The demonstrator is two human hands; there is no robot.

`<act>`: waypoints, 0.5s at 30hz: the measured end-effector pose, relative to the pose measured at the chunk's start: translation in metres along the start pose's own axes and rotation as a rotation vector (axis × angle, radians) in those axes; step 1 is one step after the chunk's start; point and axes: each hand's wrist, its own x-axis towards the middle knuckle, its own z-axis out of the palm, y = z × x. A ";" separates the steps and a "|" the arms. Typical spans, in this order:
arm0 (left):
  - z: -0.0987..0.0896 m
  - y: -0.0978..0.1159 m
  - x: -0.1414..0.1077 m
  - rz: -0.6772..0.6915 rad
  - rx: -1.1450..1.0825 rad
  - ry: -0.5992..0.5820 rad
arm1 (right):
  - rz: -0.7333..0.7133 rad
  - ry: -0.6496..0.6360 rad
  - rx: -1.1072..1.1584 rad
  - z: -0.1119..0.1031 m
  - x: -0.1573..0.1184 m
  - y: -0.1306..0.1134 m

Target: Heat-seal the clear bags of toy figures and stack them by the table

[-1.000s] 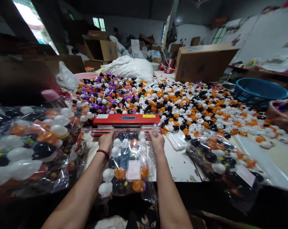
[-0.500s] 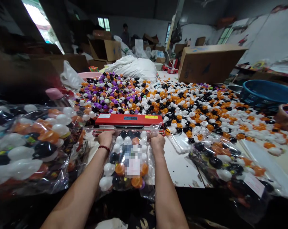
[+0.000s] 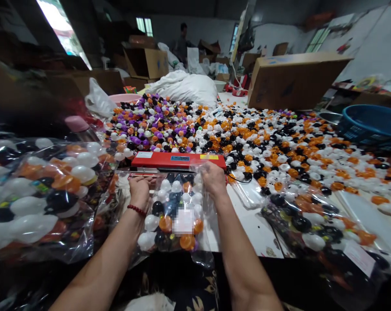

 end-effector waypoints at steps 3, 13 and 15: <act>-0.006 0.003 0.005 0.154 0.094 0.143 | -0.063 -0.278 -0.061 0.000 0.030 -0.016; 0.007 0.034 0.014 0.527 0.879 -0.076 | 0.108 -0.568 -0.253 0.009 0.060 -0.024; 0.016 0.038 0.019 0.503 0.977 -0.124 | 0.132 -0.554 -0.234 0.013 0.063 -0.025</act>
